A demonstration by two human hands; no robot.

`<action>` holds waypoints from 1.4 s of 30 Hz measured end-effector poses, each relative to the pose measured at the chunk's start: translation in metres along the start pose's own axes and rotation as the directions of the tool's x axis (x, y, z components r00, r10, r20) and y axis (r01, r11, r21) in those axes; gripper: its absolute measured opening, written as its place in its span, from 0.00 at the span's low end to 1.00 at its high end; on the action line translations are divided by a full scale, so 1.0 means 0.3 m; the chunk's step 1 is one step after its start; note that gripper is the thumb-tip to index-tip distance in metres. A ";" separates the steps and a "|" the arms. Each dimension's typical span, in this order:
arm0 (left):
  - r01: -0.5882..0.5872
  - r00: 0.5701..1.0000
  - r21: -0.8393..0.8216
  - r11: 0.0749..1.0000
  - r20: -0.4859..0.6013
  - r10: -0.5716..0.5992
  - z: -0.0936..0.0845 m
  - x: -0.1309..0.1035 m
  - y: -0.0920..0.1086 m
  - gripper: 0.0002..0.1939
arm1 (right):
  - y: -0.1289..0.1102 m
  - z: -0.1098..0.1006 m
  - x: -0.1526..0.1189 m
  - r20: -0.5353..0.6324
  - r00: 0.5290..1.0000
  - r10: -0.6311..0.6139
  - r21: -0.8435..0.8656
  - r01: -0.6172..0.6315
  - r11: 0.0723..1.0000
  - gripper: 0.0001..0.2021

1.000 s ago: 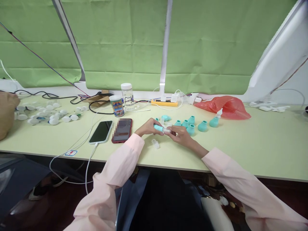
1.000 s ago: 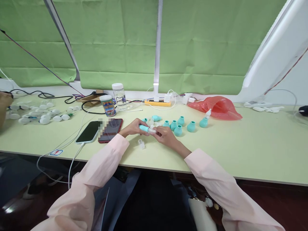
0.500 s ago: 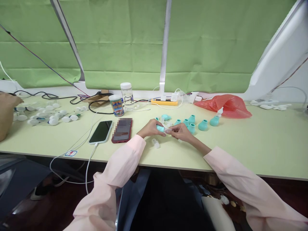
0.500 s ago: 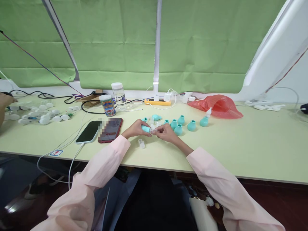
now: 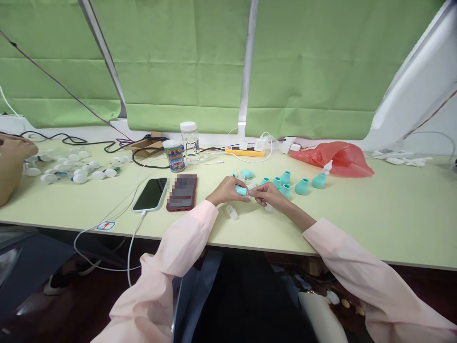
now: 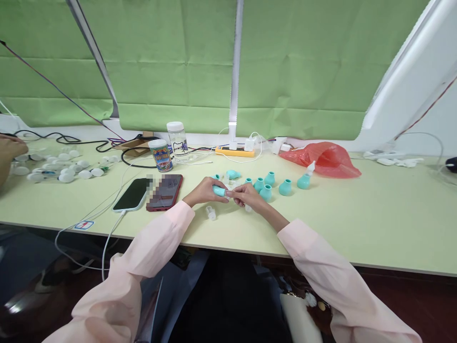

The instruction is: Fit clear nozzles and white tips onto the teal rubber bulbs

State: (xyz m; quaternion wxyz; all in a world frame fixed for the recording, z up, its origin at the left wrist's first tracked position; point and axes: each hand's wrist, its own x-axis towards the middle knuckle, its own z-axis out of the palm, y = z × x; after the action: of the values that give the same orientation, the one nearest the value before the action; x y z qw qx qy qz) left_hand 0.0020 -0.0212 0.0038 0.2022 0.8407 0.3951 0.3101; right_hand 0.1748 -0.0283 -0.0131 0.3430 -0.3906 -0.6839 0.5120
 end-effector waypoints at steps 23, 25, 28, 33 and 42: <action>0.157 0.935 -0.101 0.982 -0.306 -0.181 -0.004 0.012 -0.014 0.12 | 0.003 0.006 -0.021 -0.058 0.983 -0.173 -0.998 -0.052 0.040 0.11; 0.171 0.933 -0.076 0.982 -0.307 -0.186 -0.001 0.012 -0.016 0.12 | -0.002 0.009 -0.025 -0.044 0.989 -0.139 -0.999 -0.044 0.000 0.11; 0.173 0.934 -0.066 0.983 -0.307 -0.185 -0.001 0.012 -0.013 0.12 | -0.001 0.008 -0.026 -0.041 0.994 -0.098 -0.999 -0.043 -0.020 0.11; 0.204 0.951 -0.110 0.973 -0.214 -0.223 0.000 0.009 -0.011 0.11 | 0.010 -0.008 -0.023 -0.051 0.992 -0.112 -0.999 -0.049 0.023 0.11; 0.250 0.967 -0.277 0.928 0.015 -0.255 0.010 0.007 -0.038 0.19 | 0.008 -0.012 0.008 -0.339 0.813 -0.473 -0.484 0.281 0.829 0.08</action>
State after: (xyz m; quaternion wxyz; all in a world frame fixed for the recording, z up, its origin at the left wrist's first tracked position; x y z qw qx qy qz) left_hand -0.0010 -0.0129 -0.0044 0.3518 0.7430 0.4548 0.3426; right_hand 0.1771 -0.0242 -0.0143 0.4966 -0.4130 -0.7437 0.1726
